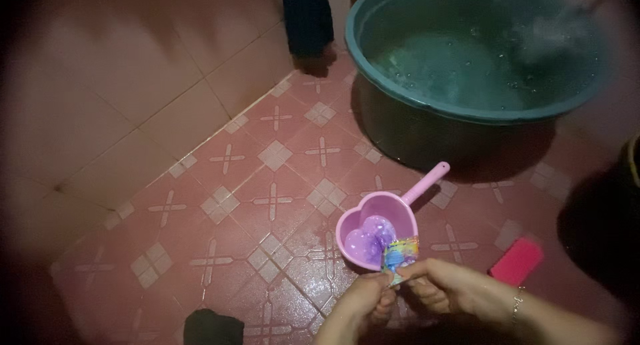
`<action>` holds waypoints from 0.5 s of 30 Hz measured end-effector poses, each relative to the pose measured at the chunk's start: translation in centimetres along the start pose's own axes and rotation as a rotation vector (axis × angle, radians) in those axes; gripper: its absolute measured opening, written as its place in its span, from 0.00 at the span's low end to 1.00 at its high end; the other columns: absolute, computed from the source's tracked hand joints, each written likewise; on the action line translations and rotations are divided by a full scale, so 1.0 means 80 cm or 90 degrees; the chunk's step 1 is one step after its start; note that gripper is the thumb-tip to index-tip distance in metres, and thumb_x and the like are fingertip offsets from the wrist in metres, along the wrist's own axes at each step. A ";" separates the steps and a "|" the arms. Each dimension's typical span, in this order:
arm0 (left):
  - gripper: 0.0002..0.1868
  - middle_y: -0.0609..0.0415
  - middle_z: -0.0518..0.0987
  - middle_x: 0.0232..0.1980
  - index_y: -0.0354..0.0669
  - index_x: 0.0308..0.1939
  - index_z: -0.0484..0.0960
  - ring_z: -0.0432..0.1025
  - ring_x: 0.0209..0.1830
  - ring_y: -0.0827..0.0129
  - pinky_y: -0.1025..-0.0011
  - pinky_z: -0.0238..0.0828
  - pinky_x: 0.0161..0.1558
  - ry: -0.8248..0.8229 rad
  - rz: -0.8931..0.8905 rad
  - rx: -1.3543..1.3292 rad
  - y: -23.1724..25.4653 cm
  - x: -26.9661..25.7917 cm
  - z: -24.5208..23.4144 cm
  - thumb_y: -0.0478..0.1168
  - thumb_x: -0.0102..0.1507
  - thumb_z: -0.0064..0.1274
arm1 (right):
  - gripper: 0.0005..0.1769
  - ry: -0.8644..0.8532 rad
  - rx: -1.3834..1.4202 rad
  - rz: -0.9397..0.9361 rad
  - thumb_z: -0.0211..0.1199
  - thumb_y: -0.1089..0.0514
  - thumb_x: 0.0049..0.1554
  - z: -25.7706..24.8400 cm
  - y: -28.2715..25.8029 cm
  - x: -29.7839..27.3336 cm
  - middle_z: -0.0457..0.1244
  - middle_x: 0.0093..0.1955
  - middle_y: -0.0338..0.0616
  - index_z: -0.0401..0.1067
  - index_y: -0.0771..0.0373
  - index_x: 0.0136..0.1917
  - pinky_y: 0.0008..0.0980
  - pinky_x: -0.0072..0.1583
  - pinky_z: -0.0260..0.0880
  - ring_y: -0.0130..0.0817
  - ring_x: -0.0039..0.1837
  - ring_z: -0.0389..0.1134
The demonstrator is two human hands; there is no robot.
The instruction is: The person sits on the floor and repeatedly tears open small detergent sachets, pouring the contents into a pink scoop and then into a large basin of water. The person handles multiple sachets one at a time, rinsing them under running water before discarding them.
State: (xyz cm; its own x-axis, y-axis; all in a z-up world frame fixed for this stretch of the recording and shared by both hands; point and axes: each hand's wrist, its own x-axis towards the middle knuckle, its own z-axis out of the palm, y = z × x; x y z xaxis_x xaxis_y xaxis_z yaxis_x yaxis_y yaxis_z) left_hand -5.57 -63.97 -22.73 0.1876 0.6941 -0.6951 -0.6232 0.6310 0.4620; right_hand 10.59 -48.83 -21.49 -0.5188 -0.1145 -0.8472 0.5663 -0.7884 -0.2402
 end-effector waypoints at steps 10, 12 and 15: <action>0.09 0.62 0.74 0.25 0.42 0.44 0.76 0.65 0.18 0.80 0.81 0.64 0.22 0.070 -0.018 -0.061 0.018 -0.004 0.004 0.43 0.74 0.49 | 0.35 -0.031 -0.036 0.031 0.57 0.40 0.64 0.004 -0.003 -0.007 0.45 0.17 0.32 0.51 0.51 0.21 0.27 0.26 0.36 0.26 0.19 0.40; 0.10 0.64 0.71 0.23 0.42 0.42 0.75 0.62 0.16 0.82 0.82 0.60 0.20 0.063 -0.016 -0.081 0.012 0.002 -0.001 0.44 0.73 0.50 | 0.33 -0.024 -0.025 0.024 0.57 0.43 0.65 0.003 -0.003 -0.002 0.45 0.18 0.33 0.52 0.51 0.22 0.27 0.26 0.37 0.26 0.20 0.41; 0.11 0.65 0.67 0.20 0.44 0.39 0.75 0.58 0.13 0.82 0.81 0.52 0.16 0.046 -0.005 -0.116 0.004 0.010 -0.009 0.45 0.72 0.50 | 0.35 -0.127 -0.050 -0.017 0.55 0.42 0.63 -0.001 -0.004 0.003 0.44 0.16 0.32 0.49 0.51 0.19 0.28 0.24 0.35 0.25 0.18 0.40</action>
State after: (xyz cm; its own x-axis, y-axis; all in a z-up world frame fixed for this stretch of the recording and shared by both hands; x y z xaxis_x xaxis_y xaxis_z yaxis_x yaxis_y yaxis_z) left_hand -6.20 -63.47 -23.51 0.1420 0.6579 -0.7396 -0.7505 0.5587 0.3529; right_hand 10.34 -48.58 -21.70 -0.6457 -0.2178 -0.7319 0.5955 -0.7436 -0.3040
